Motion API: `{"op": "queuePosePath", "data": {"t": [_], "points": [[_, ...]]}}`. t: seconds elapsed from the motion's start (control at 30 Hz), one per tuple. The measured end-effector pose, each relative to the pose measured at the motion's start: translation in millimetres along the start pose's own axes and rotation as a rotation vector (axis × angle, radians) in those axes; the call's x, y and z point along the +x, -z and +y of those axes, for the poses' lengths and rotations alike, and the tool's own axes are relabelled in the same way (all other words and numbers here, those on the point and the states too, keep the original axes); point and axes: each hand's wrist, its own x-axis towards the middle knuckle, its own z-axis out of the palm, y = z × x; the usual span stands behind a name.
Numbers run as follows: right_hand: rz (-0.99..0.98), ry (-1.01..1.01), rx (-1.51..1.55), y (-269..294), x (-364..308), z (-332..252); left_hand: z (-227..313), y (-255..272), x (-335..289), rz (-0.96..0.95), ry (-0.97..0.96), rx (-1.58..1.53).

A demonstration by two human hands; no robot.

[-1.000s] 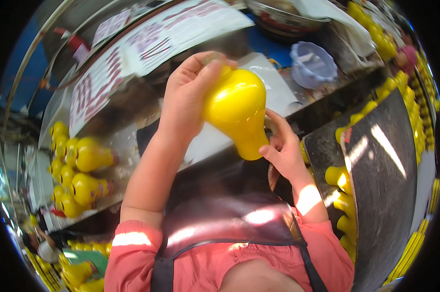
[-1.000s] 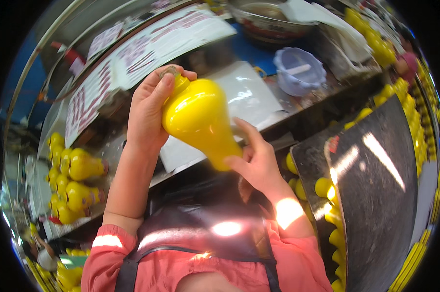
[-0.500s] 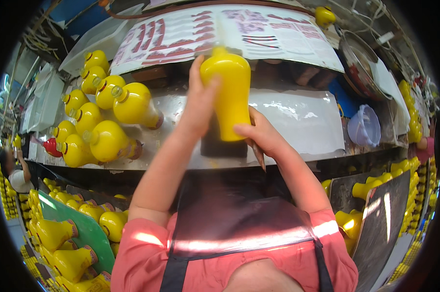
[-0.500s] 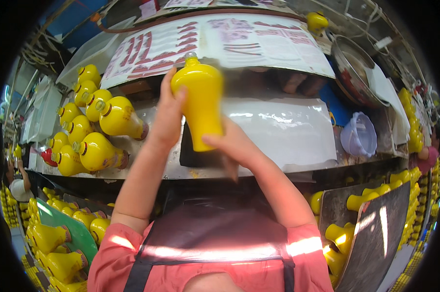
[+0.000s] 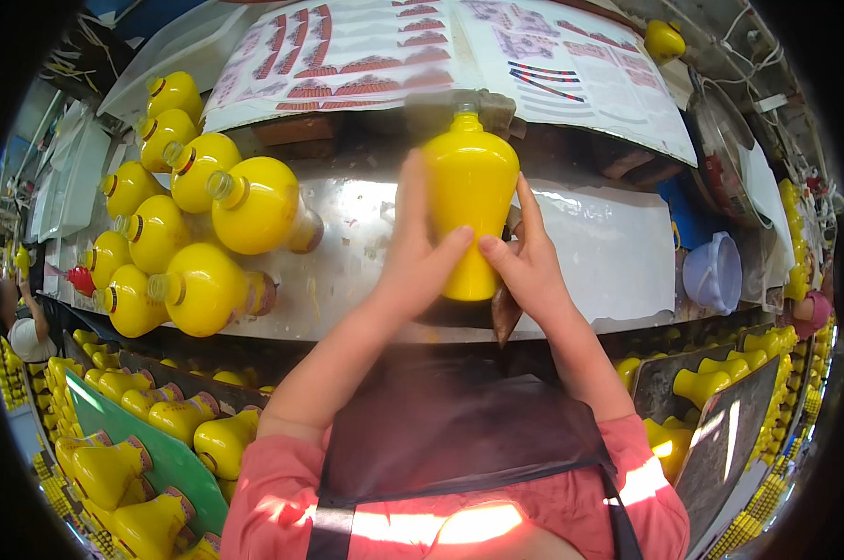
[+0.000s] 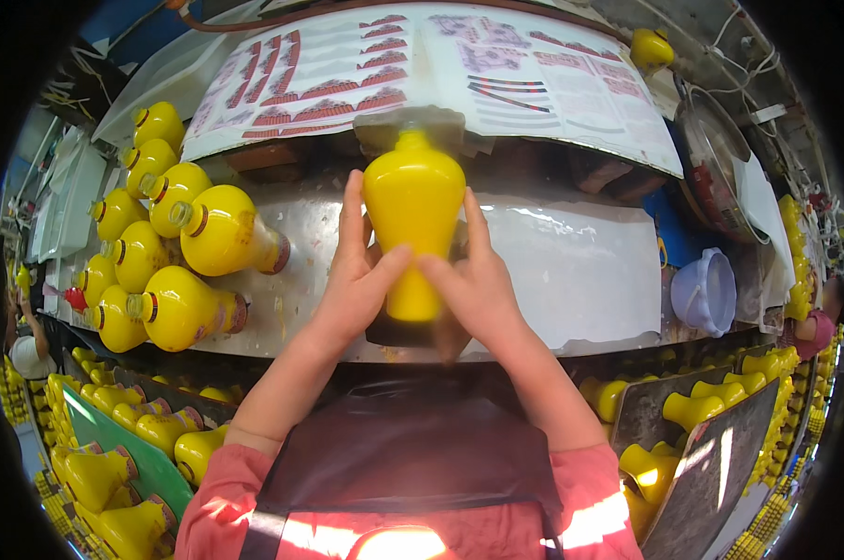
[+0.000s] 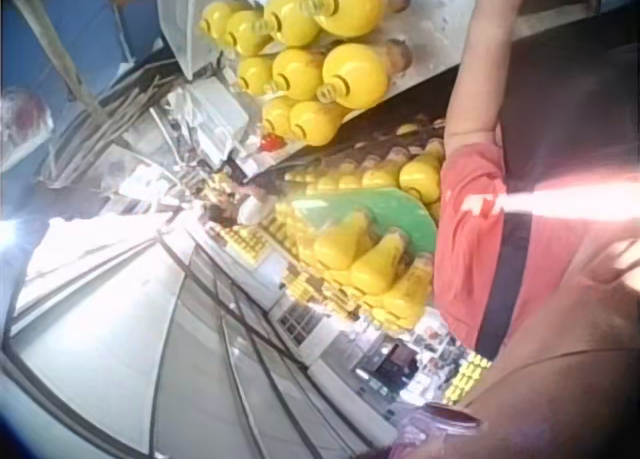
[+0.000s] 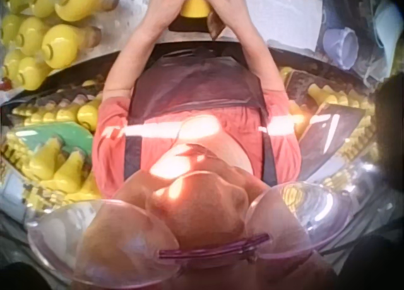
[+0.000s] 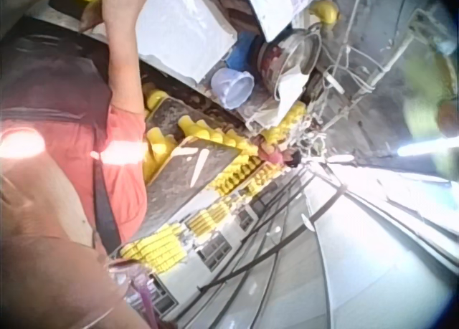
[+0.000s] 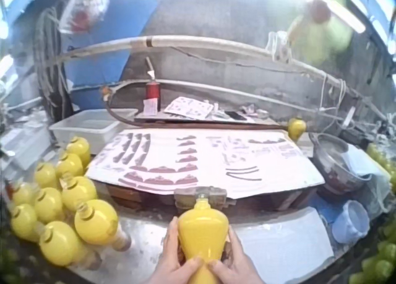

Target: The person applies printed labels to yellow ceramic bottles on a workbench. They peel each label from a sheet, wrap it around the bottle, smooth it down, and then place the labeled bottle aside. The process is repeated for multiple bottles.

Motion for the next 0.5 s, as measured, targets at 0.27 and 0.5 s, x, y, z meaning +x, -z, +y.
{"op": "queuePosePath", "data": {"t": [0.27, 0.5], "points": [[0.072, 0.212, -0.364, 1, -17, -8, 6, 4, 4, -0.025, 0.183, -0.172], [-0.151, 0.007, 0.236, -9, -2, 4, -1, -5, -1, 0.052, 0.084, -0.044]]}}
